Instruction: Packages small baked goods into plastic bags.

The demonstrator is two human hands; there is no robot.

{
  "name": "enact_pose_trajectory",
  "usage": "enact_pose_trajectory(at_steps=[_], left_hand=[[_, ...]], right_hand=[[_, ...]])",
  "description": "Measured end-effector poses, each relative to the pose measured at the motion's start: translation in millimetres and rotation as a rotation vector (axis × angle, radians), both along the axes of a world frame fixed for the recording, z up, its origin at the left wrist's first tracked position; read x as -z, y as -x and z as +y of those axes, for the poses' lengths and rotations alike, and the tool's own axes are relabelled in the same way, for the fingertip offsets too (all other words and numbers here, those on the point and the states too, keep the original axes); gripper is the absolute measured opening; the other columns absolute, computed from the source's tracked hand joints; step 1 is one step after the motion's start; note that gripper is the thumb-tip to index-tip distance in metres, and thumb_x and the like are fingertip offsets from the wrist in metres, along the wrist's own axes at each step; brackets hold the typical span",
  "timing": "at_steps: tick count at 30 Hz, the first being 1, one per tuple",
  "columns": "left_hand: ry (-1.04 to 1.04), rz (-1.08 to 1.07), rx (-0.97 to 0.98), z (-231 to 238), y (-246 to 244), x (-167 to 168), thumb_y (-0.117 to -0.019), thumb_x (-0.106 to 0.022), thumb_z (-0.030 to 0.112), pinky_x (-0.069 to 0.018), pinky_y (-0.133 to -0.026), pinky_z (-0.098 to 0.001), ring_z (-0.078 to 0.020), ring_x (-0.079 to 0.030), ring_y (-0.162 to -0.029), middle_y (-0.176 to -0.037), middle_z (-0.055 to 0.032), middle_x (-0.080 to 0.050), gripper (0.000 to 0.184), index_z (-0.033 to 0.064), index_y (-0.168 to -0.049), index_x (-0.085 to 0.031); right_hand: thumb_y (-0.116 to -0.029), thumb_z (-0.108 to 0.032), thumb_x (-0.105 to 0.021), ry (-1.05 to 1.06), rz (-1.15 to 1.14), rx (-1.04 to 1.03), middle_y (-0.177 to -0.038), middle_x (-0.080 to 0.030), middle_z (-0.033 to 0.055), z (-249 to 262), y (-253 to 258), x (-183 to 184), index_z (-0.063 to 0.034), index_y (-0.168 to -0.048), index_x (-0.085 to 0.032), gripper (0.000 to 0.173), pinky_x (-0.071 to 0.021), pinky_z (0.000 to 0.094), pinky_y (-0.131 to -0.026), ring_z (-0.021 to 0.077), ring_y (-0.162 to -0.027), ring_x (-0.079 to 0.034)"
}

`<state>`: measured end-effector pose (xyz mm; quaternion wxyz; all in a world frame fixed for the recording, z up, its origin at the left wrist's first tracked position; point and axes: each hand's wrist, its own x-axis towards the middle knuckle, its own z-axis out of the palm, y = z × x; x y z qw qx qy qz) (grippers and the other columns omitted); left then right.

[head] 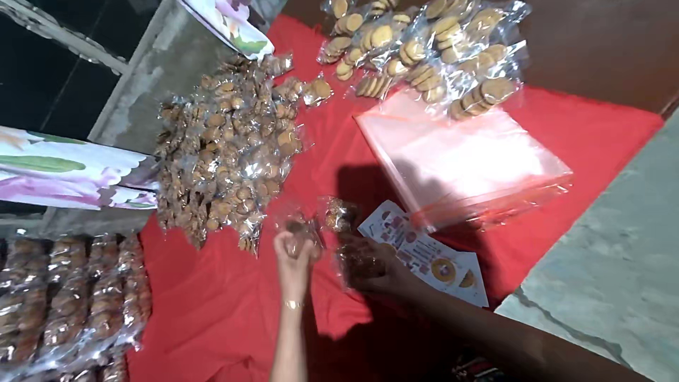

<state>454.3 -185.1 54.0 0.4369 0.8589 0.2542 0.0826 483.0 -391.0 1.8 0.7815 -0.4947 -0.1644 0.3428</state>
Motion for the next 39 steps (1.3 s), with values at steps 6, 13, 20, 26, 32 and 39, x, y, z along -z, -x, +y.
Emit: enact_pose_trajectory(at_steps=[6, 13, 20, 26, 32, 39], left_hand=[[0.359, -0.238, 0.029, -50, 40, 22, -0.0991, -0.034, 0.070, -0.0445, -0.109, -0.0287, -0.0094, -0.053, -0.129, -0.137, -0.0054, -0.059, 0.081, -0.0017, -0.132, -0.053], [-0.296, 0.303, -0.079, -44, -48, 47, -0.0858, -0.078, 0.033, -0.0334, -0.111, -0.0625, -0.0469, -0.043, -0.136, -0.143, -0.0305, -0.048, 0.058, -0.0048, -0.127, -0.062], [-0.463, 0.092, 0.267, -17, 25, -3, -0.0919, -0.069, 0.006, -0.0493, -0.103, -0.0557, -0.0416, -0.064, -0.118, -0.129, -0.0262, -0.065, 0.054, -0.0034, -0.142, -0.053], [0.181, -0.016, 0.303, -25, 86, 27, -0.1014, -0.044, 0.004, -0.0462, -0.108, -0.0298, -0.0108, -0.061, -0.121, -0.127, -0.0122, -0.067, 0.034, -0.0052, -0.128, -0.063], [0.719, -0.205, 0.142, -54, 86, 56, -0.1063, -0.026, 0.031, -0.0505, -0.099, -0.0276, -0.0070, -0.061, -0.111, -0.119, -0.0073, -0.065, 0.051, -0.0064, -0.125, -0.056], [0.517, -0.365, -0.072, -51, 187, 25, -0.0996, -0.021, 0.071, -0.0356, -0.114, -0.0332, -0.0228, -0.046, -0.137, -0.145, -0.0285, -0.049, 0.100, -0.0182, -0.140, -0.043]], right_hand=[[-0.0754, 0.004, -0.077, -0.233, -0.071, -0.067, -0.129, -0.062, 0.0093, 5, 7, -1, 0.0087, -0.137, -0.042, 0.071, -0.0528, 0.0238, -0.099, 0.0048, -0.115, -0.062], [-0.0718, -0.023, -0.088, 0.188, -0.565, 0.100, -0.137, -0.058, 0.0243, -16, 25, 37, 0.0083, -0.151, -0.032, 0.102, -0.0482, 0.0429, -0.108, 0.0287, -0.125, -0.060], [-0.0694, -0.021, -0.087, 0.124, -0.574, -0.071, -0.131, -0.060, 0.0261, -13, 26, 27, 0.0168, -0.153, -0.009, 0.121, -0.0491, 0.0383, -0.107, 0.0249, -0.120, -0.063], [-0.0753, -0.049, -0.082, 0.271, -0.846, 0.054, -0.148, -0.041, 0.0368, -5, 47, 43, 0.0030, -0.151, -0.040, 0.101, -0.0416, 0.0498, -0.114, 0.0419, -0.139, -0.044], [-0.0784, -0.056, -0.080, 0.258, -0.914, 0.062, -0.145, -0.048, 0.0291, 0, 62, 41, -0.0087, -0.134, -0.055, 0.077, -0.0458, 0.0454, -0.112, 0.0339, -0.137, -0.050], [-0.0806, -0.049, -0.083, 0.089, -0.749, -0.264, -0.144, -0.052, 0.0098, 24, 144, 28, -0.0196, -0.133, -0.051, 0.068, -0.0440, 0.0380, -0.114, 0.0173, -0.137, -0.049]])
